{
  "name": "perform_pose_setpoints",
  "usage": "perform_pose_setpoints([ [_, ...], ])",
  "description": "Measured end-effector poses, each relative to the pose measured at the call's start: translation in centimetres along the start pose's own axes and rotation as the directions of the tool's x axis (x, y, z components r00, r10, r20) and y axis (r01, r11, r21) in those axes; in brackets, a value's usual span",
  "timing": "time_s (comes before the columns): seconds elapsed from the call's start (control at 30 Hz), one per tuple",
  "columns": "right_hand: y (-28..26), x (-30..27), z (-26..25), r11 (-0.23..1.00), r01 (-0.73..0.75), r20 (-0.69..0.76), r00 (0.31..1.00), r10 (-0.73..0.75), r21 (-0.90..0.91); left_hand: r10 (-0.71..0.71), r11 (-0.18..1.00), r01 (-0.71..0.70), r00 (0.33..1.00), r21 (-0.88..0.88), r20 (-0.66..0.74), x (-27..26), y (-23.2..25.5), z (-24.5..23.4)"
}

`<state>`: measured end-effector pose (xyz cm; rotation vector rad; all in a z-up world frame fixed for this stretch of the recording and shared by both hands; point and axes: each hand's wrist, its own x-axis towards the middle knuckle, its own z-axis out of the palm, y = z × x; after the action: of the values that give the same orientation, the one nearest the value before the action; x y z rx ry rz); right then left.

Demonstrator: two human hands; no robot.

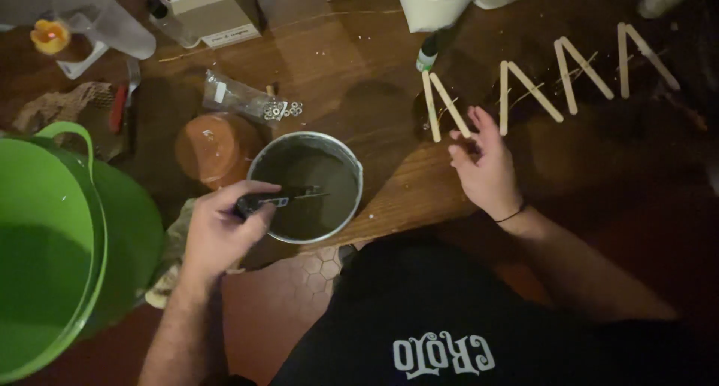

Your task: Stirring melted wax in a metal pitcher and checking its temperature with a digital thermometer

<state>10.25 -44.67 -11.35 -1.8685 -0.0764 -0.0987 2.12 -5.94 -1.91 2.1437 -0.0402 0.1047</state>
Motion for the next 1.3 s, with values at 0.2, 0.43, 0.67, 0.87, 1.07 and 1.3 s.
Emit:
perform_pose_setpoints([
  [0.2, 1.5, 1.5, -2.2, 0.997, 0.043, 0.212, 0.977, -0.028, -0.065, -0.119, 0.988, 0.127, 0.989, 0.087, -0.091, -0.4, 2.4, 1.9],
  [0.43, 1.4, 0.9, -2.8, 0.992, 0.097, 0.324, 0.944, -0.067, -0.078, -0.166, 0.948, 0.193, 0.978, 0.255, -0.122, -0.3, 4.0, 2.9],
  [0.67, 0.5, -1.0, -1.2, 0.993, 0.088, 0.339, 0.939, -0.056, -0.081, -0.185, 0.931, 0.200, 0.980, 0.306, -0.077, 1.4, 6.7, 2.6],
  [0.87, 0.5, -2.2, 0.9, 0.980, 0.179, 0.303, 0.942, -0.144, -0.090, -0.074, 0.957, 0.063, 0.997, 0.283, 0.027, 3.3, 6.5, 1.5],
  [1.07, 1.2, -3.5, 0.7, 0.946, 0.283, 0.262, 0.936, -0.236, -0.158, -0.077, 0.957, 0.038, 0.989, 0.289, 0.123, 4.6, 5.0, 0.1],
  [1.3, -1.6, -4.5, 2.0, 0.988, 0.133, 0.414, 0.906, -0.089, -0.079, -0.041, 0.967, 0.022, 0.997, 0.255, 0.068, 4.6, 4.1, 0.7],
])
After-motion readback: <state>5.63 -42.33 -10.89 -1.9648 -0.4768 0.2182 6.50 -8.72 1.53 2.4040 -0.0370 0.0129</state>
